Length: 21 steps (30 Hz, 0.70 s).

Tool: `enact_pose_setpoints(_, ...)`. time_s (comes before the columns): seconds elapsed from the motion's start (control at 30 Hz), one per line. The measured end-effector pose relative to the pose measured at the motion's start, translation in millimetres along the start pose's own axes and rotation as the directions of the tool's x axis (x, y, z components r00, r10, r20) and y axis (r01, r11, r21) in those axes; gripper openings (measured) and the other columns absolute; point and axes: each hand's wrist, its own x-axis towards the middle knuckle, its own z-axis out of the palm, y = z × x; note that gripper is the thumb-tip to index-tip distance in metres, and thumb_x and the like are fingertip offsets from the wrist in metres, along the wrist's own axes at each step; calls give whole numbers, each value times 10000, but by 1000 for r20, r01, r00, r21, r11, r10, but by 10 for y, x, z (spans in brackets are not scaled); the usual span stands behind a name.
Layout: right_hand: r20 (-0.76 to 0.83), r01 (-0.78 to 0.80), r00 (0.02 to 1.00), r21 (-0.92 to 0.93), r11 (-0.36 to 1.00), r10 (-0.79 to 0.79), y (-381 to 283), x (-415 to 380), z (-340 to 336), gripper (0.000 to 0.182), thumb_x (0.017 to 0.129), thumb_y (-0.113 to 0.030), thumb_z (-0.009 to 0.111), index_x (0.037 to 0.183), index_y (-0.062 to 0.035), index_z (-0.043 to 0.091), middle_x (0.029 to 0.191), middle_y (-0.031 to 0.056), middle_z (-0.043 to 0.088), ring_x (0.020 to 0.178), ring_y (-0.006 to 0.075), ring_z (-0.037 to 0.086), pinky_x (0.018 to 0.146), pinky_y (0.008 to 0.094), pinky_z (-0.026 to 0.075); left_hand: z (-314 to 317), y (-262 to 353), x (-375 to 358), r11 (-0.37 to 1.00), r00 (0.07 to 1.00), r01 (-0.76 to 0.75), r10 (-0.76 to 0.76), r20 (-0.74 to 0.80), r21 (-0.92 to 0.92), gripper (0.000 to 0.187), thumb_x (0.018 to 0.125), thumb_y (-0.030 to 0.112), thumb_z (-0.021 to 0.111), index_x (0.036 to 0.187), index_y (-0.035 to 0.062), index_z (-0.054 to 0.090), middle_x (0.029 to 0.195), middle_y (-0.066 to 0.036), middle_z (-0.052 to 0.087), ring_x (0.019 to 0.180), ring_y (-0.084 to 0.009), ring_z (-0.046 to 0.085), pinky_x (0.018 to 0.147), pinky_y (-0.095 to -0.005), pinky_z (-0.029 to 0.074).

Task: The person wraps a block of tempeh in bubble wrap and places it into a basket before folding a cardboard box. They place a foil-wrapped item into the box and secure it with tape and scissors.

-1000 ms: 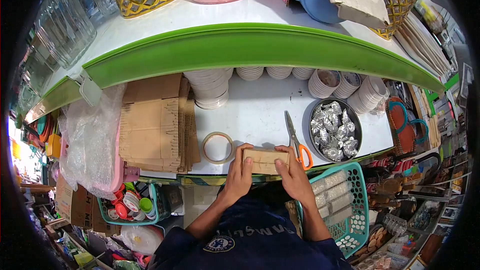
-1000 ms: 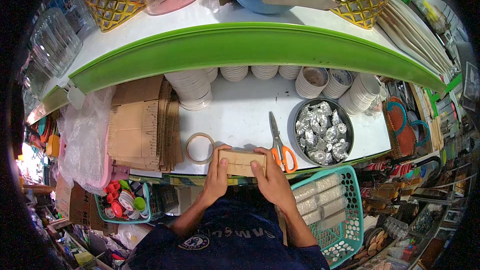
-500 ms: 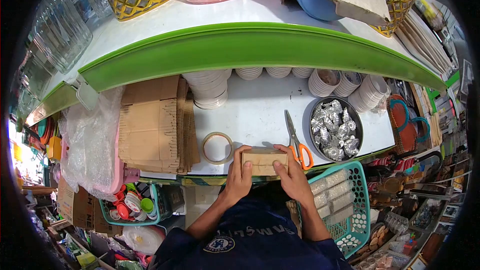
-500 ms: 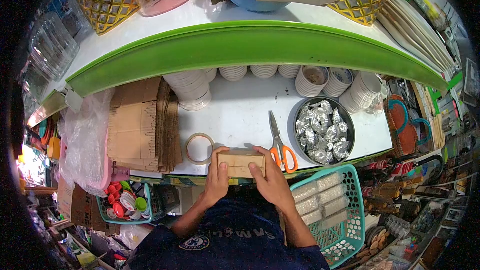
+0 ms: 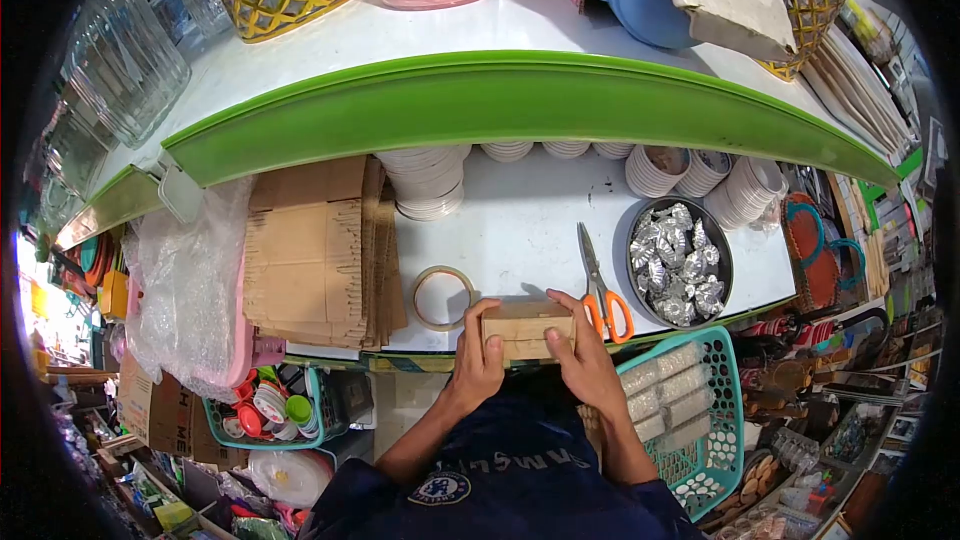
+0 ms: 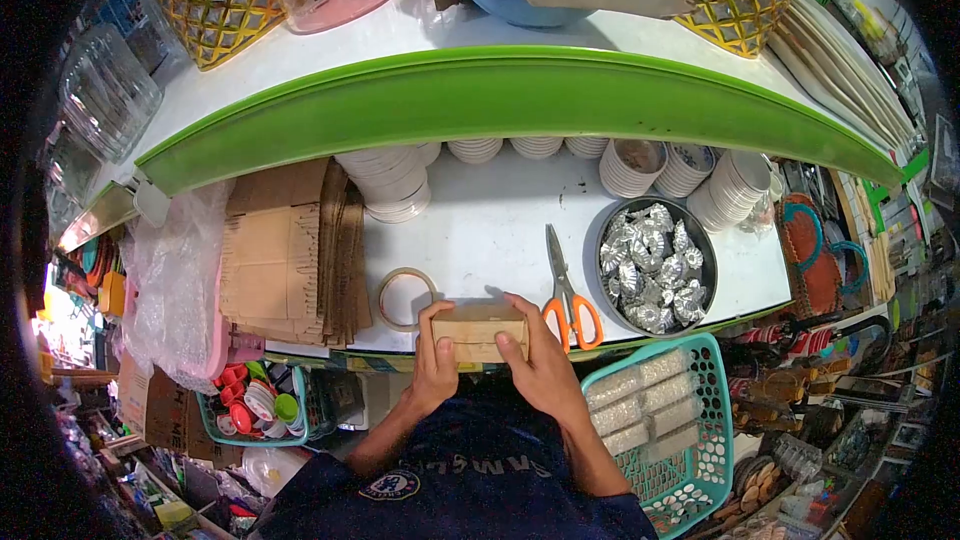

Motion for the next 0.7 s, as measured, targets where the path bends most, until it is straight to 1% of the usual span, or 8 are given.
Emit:
enact_pose_setpoints(0.07,108,58,993,-48,997,-53,51,4,-41,557,1015,-301,512,1477,-48,334,1335,295,524,1253,396,529,1047,423,402,-37,59,7,998,998,64,-63,23,-22,390,995,192,391,1336,3,376,1126,-278,547,988,-433,582,874,-454,452)
enact_pose_setpoints(0.17,174,43,984,-12,999,-40,116,16,-70,622,1022,-313,503,1525,-50,250,1397,332,461,1306,408,485,1079,424,376,-53,80,30,995,994,98,-97,41,-34,369,1000,173,384,1333,15,380,1112,-271,547,986,-411,582,882,-441,447)
enact_pose_setpoints(0.4,121,-36,992,26,999,33,45,31,-40,598,1026,-288,490,1527,-44,274,1402,328,468,1319,400,479,1086,420,368,-43,77,62,962,968,245,-237,78,-119,343,1012,166,369,1327,30,389,1120,-246,549,995,-374,577,902,-426,434)
enact_pose_setpoints(0.47,31,-13,999,-5,1000,13,122,30,6,544,1023,-263,497,1498,-47,348,1231,278,598,1134,327,610,974,391,455,-40,65,51,953,962,269,-257,97,-139,342,1018,177,356,1327,32,390,1133,-242,549,1007,-377,574,909,-425,432)
enact_pose_setpoints(0.5,31,-18,999,-4,1000,18,97,10,-2,544,1023,-263,497,1498,-47,348,1231,278,598,1134,327,610,974,391,455,-36,70,45,952,960,274,-262,100,-138,342,1018,177,356,1327,32,390,1133,-242,549,1007,-377,574,909,-425,432)
enact_pose_setpoints(0.57,12,-57,998,12,998,57,-10,16,-47,487,1013,-245,524,1455,-61,430,970,176,655,837,203,637,772,331,503,-38,85,65,943,951,303,-289,113,-138,347,1023,195,352,1325,31,393,1136,-246,548,1003,-386,573,908,-422,433)
enact_pose_setpoints(0.6,8,-53,999,12,999,53,-32,12,-56,487,1013,-245,524,1455,-61,430,970,176,655,837,203,637,772,331,503,-45,94,62,945,952,298,-283,114,-138,347,1023,195,352,1325,31,393,1136,-246,548,1003,-386,573,908,-422,433)
enact_pose_setpoints(0.7,-2,-50,999,52,997,50,-59,-21,-74,446,999,-238,563,1407,-73,492,798,95,613,658,121,554,627,280,468,-72,154,73,945,955,286,-268,125,-156,345,1023,201,354,1319,31,399,1111,-253,558,977,-391,582,884,-428,440)
